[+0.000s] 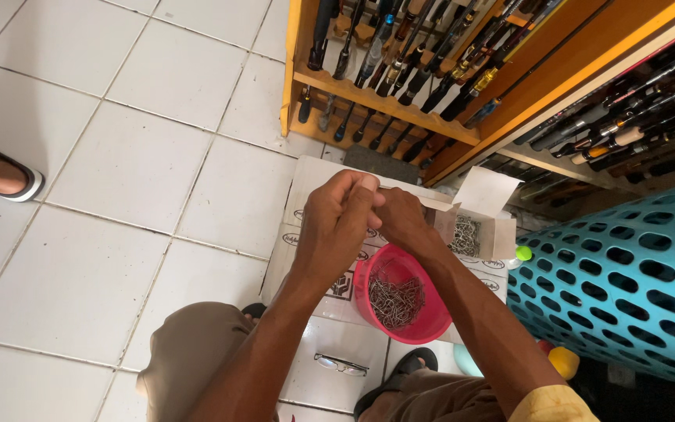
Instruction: The person sits on the floor and uses both hands to pick up small metal wires from a pink bowl, separating them and placing them into a cardboard box with compartments.
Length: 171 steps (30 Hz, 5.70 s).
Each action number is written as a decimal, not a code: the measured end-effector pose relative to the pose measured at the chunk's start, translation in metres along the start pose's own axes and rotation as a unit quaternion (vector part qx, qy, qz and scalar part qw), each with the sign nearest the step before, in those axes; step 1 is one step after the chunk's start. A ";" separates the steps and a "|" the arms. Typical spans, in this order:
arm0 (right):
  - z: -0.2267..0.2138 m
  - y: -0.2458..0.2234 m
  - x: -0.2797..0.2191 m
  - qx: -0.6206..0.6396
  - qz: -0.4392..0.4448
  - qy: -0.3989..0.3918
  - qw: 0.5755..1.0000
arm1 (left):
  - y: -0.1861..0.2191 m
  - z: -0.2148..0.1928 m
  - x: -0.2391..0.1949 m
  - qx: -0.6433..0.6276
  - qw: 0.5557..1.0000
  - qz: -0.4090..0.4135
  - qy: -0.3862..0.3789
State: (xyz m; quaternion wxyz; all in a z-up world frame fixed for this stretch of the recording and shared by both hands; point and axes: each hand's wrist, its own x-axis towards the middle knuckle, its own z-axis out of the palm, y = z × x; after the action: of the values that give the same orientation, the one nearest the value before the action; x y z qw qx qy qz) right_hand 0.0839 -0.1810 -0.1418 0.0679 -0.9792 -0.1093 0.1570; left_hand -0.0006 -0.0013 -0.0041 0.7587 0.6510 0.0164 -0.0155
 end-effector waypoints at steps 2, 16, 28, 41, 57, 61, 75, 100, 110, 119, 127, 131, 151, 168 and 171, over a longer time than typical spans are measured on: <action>-0.007 -0.002 -0.006 0.031 -0.023 0.018 0.999 | 0.002 0.000 0.000 0.002 1.000 -0.001 0.001; -0.051 -0.023 -0.112 -0.065 -0.072 -0.018 0.995 | 0.006 -0.002 -0.002 -0.009 1.000 0.011 -0.003; 0.076 0.023 -0.130 -0.163 -0.107 -0.078 0.978 | 0.008 0.000 -0.007 -0.002 1.000 0.010 -0.016; -0.007 -0.008 -0.159 0.012 0.005 -0.078 0.997 | 0.015 0.002 -0.009 0.005 1.000 -0.022 -0.020; -0.090 -0.001 -0.202 0.493 -0.027 0.130 0.860 | -0.017 0.028 -0.015 -0.007 0.986 -0.130 -0.105; -0.091 -0.013 -0.198 0.513 -0.070 0.132 0.845 | -0.022 0.036 -0.019 0.020 0.973 -0.160 -0.166; -0.067 -0.014 -0.172 0.555 0.003 0.133 0.821 | -0.019 0.045 -0.028 0.042 0.960 -0.197 -0.196; -0.045 0.006 -0.128 0.393 0.055 0.220 0.891 | -0.009 0.003 -0.009 0.064 0.996 -0.008 -0.066; -0.026 0.001 -0.100 0.360 0.059 0.243 0.899 | -0.005 -0.005 -0.008 0.069 0.996 -0.011 -0.056; -0.067 -0.029 -0.144 0.194 0.127 -0.096 0.968 | -0.005 0.000 -0.008 0.080 0.995 -0.006 -0.061; 0.047 -0.007 -0.123 -0.027 -0.011 -0.111 0.993 | -0.015 0.001 -0.007 0.091 0.993 -0.003 -0.069; 0.047 -0.009 -0.130 -0.027 -0.020 -0.076 0.997 | -0.013 0.003 -0.007 0.085 0.993 -0.016 -0.076; -0.046 0.014 -0.164 0.362 0.043 -0.021 0.931 | -0.039 0.014 -0.005 0.111 0.989 -0.032 -0.097; -0.067 0.020 -0.177 0.656 0.019 0.109 0.747 | -0.054 0.038 -0.023 0.043 0.957 -0.157 -0.242; -0.066 0.016 -0.178 0.632 0.033 0.109 0.767 | -0.067 0.042 -0.021 0.040 0.961 -0.142 -0.234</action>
State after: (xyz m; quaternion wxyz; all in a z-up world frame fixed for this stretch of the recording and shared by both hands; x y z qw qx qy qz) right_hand -0.0569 -0.2447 -0.0297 0.6776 -0.7284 0.0550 0.0848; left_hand -0.0239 -0.0528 -0.0626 0.7051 0.6497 -0.0702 -0.2753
